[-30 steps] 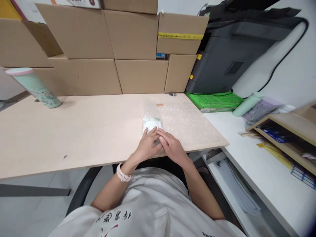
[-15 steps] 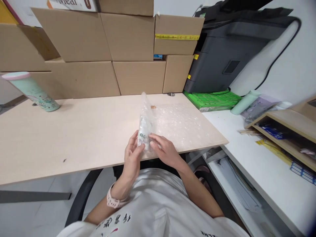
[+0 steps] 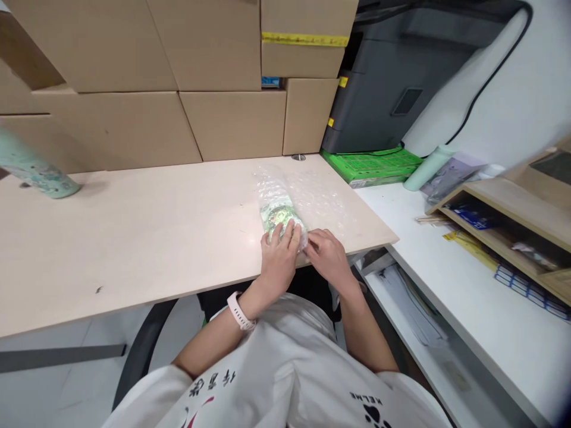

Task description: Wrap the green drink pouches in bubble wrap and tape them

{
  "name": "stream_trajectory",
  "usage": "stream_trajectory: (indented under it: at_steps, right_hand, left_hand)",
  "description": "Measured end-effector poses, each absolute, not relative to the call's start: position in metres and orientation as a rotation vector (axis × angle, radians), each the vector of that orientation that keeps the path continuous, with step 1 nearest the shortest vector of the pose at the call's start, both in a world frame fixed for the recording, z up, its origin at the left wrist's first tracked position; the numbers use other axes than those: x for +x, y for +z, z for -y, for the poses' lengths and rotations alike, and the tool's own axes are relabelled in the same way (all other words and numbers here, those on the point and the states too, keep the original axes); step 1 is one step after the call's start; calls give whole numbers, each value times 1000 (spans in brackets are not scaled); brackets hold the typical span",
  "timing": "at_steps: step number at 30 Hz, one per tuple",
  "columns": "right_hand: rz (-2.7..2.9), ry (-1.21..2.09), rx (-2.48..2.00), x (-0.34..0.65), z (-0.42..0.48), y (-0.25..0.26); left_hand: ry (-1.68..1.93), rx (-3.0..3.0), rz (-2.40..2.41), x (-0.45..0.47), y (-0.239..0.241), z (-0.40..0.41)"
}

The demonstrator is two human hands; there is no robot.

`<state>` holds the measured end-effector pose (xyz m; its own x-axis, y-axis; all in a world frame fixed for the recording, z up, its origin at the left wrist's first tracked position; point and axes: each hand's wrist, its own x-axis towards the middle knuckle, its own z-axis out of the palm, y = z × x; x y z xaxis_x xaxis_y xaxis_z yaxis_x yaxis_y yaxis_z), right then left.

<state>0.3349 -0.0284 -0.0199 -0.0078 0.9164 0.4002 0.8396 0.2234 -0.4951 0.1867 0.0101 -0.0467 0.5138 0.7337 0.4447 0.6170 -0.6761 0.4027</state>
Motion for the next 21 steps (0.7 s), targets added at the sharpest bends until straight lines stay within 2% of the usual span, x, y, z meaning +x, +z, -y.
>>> stream_trajectory:
  at_steps: [7, 16, 21]
  right_hand:
    - [1628, 18, -1625, 349, 36, -30]
    - [1626, 140, -1680, 339, 35, -36]
    - [1686, 77, -1639, 330, 44, -34]
  left_hand:
    - [660, 2662, -1207, 198, -30, -9]
    - [729, 2596, -1232, 191, -21, -16]
    - [677, 2644, -1152, 184, -18, -21]
